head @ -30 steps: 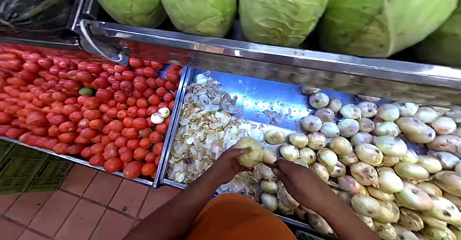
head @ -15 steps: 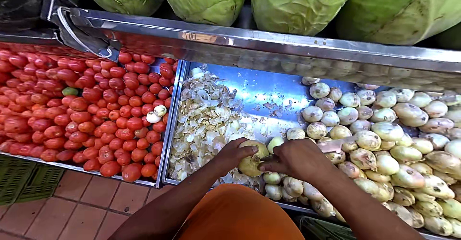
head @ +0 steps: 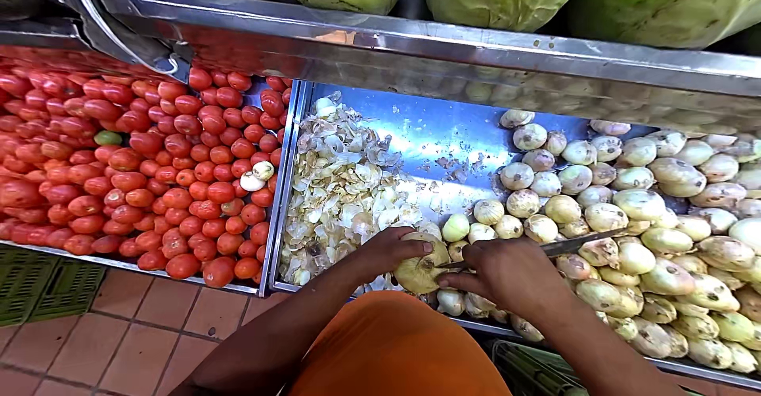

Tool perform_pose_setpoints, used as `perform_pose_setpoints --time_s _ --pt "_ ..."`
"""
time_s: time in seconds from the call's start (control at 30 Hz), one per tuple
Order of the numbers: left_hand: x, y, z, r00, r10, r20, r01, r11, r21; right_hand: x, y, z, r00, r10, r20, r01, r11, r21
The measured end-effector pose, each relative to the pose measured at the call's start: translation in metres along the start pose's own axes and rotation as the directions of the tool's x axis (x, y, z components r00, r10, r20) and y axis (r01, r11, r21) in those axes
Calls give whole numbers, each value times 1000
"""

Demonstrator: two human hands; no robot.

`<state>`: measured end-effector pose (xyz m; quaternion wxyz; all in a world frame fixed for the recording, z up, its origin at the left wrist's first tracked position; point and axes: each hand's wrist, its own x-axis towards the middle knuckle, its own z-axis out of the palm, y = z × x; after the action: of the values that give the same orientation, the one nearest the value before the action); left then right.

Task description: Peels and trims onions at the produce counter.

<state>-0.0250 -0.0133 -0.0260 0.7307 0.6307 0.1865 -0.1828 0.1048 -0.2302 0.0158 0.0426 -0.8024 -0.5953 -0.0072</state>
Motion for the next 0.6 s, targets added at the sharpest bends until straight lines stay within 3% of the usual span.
perform_pose_setpoints --time_s 0.17,0.27,0.37,0.6 --pt "-6 7 2 999 -30 -20 32 995 91 4 -8 -5 998 11 68 -7 998 -55" --pt "-8 8 5 996 -81 31 76 988 138 7 -2 4 989 -126 81 126 992 11" --pt "-9 9 8 989 -120 83 102 975 199 9 -4 16 966 -259 1 257 962 90" --pt "-10 -3 1 991 -108 80 101 992 81 -5 -13 11 985 -169 -22 171 983 68"
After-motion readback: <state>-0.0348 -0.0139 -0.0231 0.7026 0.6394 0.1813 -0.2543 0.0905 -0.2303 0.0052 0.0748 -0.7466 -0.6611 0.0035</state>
